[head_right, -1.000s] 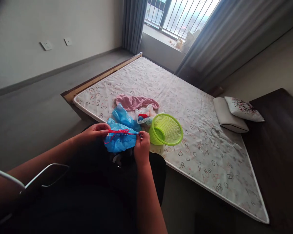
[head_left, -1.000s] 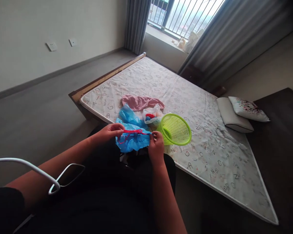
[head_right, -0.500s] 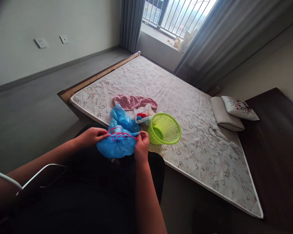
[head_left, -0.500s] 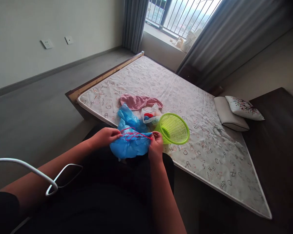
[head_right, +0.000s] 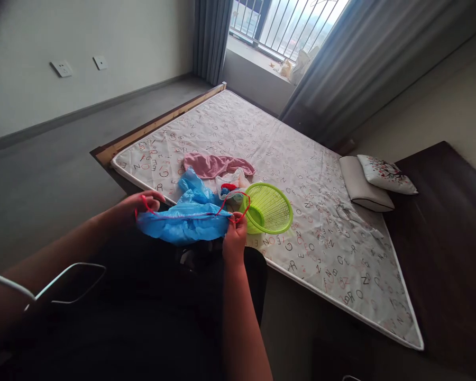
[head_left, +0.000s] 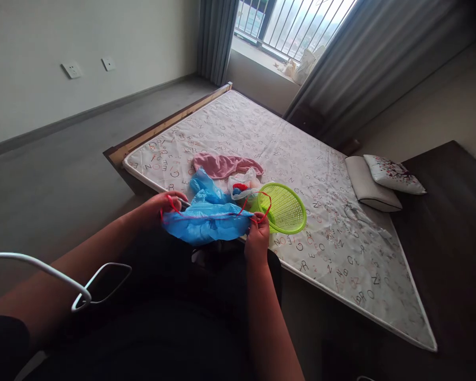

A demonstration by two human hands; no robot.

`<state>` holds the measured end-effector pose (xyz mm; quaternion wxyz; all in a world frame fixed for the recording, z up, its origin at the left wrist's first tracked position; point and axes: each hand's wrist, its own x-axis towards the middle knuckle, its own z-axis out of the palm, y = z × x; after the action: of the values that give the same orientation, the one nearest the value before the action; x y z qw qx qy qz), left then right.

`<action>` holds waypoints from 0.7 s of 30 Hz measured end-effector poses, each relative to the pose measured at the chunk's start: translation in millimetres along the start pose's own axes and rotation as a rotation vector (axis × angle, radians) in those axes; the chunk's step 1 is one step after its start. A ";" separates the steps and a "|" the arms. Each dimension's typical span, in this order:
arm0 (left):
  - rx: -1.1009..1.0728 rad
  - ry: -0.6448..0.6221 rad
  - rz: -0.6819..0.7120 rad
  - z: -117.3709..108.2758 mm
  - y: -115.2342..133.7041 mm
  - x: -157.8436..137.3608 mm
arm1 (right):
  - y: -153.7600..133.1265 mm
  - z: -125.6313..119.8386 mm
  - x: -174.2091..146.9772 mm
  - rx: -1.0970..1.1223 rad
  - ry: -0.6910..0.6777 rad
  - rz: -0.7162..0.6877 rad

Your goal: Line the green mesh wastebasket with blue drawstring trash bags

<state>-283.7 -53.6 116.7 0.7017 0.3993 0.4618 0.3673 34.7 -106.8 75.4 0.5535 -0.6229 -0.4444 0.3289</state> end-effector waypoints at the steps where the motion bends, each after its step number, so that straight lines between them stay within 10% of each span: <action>1: 0.139 -0.118 -0.052 1.2 0.6 -2.4 | -1.0 0.9 -0.7 0.031 0.003 0.009; 9: 0.514 -0.393 0.077 21.1 -18.5 1.4 | -11.8 3.3 -0.1 0.295 0.018 0.090; 14: 0.152 -0.268 0.040 39.0 -25.9 4.8 | -32.4 0.1 -17.8 0.020 0.390 -0.285; 18: -0.192 -0.097 -0.050 52.6 -26.1 2.2 | -45.6 3.9 -32.9 -0.180 -0.049 -0.624; 21: -0.233 -0.066 -0.002 66.1 -22.5 -4.4 | -40.7 16.5 -31.3 -0.394 -0.474 -0.473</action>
<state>-219.5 -81.3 114.9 0.7584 0.3264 0.3932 0.4044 0.0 -129.2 110.0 0.3658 -0.5043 -0.7459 0.2355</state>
